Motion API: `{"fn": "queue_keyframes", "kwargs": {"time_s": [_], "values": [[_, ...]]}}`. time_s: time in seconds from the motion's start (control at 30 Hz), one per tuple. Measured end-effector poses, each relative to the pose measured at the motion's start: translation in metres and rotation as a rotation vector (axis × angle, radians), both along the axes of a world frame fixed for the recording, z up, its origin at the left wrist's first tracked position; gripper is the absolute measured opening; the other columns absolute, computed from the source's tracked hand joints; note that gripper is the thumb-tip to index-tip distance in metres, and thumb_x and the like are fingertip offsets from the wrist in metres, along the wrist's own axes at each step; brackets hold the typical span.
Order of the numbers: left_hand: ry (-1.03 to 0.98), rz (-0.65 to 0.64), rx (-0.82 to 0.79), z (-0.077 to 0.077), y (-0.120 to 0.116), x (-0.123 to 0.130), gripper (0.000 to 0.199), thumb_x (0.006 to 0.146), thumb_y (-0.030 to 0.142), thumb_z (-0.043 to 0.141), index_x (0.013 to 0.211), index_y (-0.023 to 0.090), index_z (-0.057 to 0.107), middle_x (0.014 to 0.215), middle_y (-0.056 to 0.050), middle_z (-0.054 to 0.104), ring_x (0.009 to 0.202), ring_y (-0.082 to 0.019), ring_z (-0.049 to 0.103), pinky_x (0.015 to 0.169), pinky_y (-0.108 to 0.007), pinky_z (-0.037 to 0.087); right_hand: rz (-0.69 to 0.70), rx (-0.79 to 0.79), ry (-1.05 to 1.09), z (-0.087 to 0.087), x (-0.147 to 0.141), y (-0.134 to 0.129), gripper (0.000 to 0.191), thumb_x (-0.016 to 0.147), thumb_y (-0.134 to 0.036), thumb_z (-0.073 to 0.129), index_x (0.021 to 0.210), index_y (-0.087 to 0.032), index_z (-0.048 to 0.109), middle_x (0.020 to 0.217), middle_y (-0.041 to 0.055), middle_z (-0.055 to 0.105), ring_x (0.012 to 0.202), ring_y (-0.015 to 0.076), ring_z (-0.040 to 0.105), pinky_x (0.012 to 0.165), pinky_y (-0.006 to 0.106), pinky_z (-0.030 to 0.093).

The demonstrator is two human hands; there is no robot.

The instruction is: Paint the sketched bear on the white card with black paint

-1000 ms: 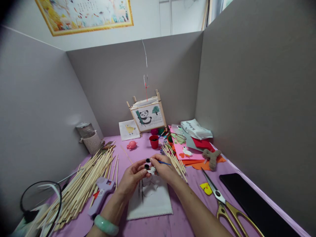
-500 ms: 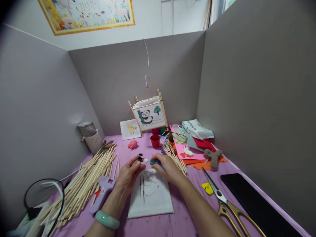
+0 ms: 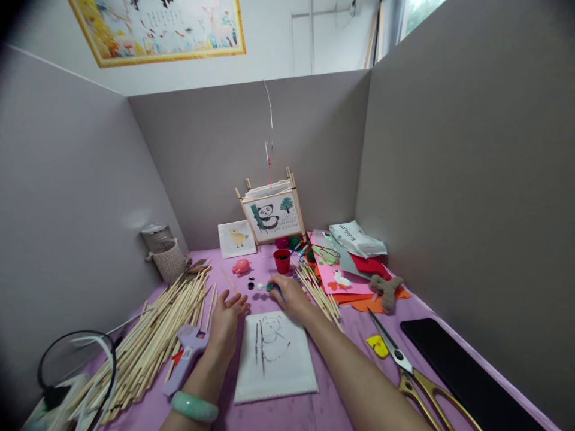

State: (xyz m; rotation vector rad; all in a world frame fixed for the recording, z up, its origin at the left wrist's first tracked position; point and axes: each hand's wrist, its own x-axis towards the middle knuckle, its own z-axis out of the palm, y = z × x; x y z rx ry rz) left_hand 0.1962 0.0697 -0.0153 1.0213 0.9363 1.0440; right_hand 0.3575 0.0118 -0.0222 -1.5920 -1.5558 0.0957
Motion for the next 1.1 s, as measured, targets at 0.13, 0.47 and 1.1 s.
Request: {"fn": "queue_keyframes", "kwargs": {"time_s": [0.13, 0.47, 1.1], "values": [[0.065, -0.014, 0.026, -0.007, 0.003, 0.003, 0.069, 0.068, -0.001, 0.051, 0.132, 0.02, 0.034, 0.128, -0.017, 0.05, 0.112, -0.021, 0.06, 0.082, -0.029, 0.053, -0.006, -0.038, -0.065, -0.007, 0.019, -0.007, 0.018, 0.08, -0.016, 0.06, 0.095, -0.017, 0.07, 0.091, 0.0076, 0.071, 0.084, 0.0205, 0.063, 0.078, 0.031, 0.045], [0.276, -0.041, 0.25, -0.014, 0.018, 0.003, 0.04, 0.067, 0.0, 0.059, 0.103, 0.017, 0.063, 0.112, -0.011, 0.066, 0.104, -0.02, 0.062, 0.092, -0.033, 0.047, -0.058, 0.071, 0.101, 0.016, -0.006, -0.026, 0.033, 0.094, -0.032, 0.04, 0.098, -0.02, 0.07, 0.084, 0.0053, 0.068, 0.082, 0.019, 0.061, 0.078, 0.032, 0.045], [0.655, -0.126, 0.499, -0.011, 0.051, 0.024, 0.017, 0.074, 0.016, 0.062, 0.083, 0.022, 0.075, 0.083, -0.006, 0.075, 0.085, -0.021, 0.066, 0.082, -0.03, 0.045, -0.03, 0.146, 0.323, -0.007, -0.032, -0.026, 0.019, 0.088, -0.032, 0.056, 0.091, -0.022, 0.071, 0.089, 0.0035, 0.072, 0.083, 0.0188, 0.065, 0.077, 0.029, 0.048]]}}
